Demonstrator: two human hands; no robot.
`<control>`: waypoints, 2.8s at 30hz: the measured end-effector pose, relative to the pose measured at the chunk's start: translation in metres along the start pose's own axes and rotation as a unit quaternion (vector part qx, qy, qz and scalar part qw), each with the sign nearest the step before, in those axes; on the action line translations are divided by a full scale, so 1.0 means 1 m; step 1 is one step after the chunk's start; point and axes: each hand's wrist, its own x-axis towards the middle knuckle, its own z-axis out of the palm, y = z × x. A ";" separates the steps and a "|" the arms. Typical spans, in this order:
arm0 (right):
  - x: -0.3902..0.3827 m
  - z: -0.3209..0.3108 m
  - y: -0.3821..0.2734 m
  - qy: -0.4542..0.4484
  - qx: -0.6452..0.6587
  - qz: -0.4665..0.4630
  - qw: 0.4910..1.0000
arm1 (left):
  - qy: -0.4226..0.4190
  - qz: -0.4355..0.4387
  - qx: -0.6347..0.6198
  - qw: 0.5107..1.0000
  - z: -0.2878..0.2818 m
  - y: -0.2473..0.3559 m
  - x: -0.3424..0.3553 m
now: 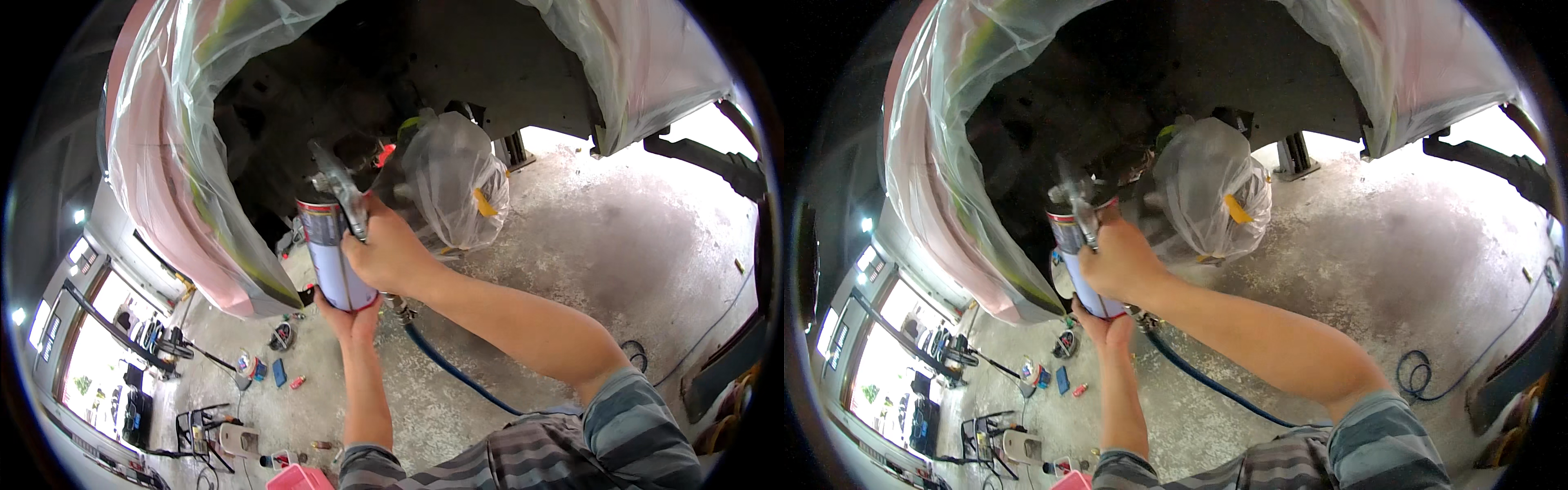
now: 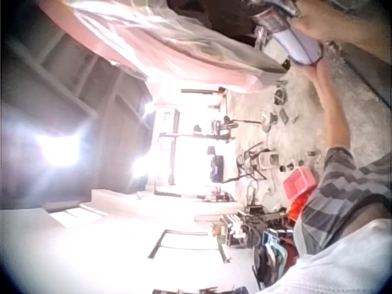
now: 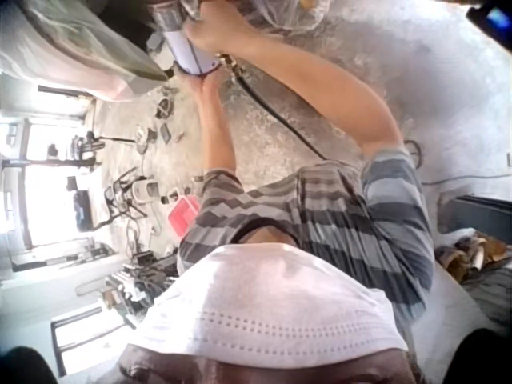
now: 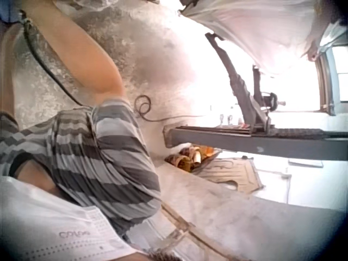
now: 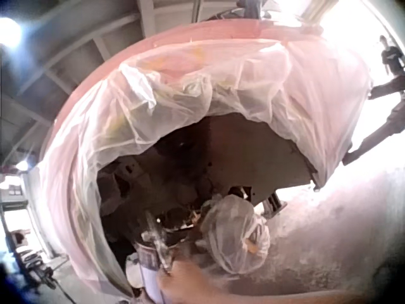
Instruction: The person uses a spray gun attached to a canister to apply a coating to the underside of a vehicle's wheel well.
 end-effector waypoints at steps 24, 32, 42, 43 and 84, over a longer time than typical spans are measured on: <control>0.003 -0.027 -0.022 -0.021 0.055 0.072 0.996 | -0.023 0.145 0.041 0.988 -0.018 -0.011 -0.003; -0.007 -0.056 -0.045 -0.023 0.112 -0.045 0.992 | -0.079 0.157 0.051 0.983 0.020 0.005 -0.032; 0.012 -0.105 -0.018 -0.245 0.098 -0.073 0.962 | -0.016 0.155 0.010 0.988 0.009 -0.017 -0.052; 0.014 -0.108 -0.016 -0.245 0.115 -0.073 0.960 | -0.015 0.169 0.018 0.985 0.008 -0.022 -0.053; 0.017 -0.018 -0.009 0.138 0.241 0.075 0.958 | 0.005 0.148 0.125 0.981 0.040 0.008 0.014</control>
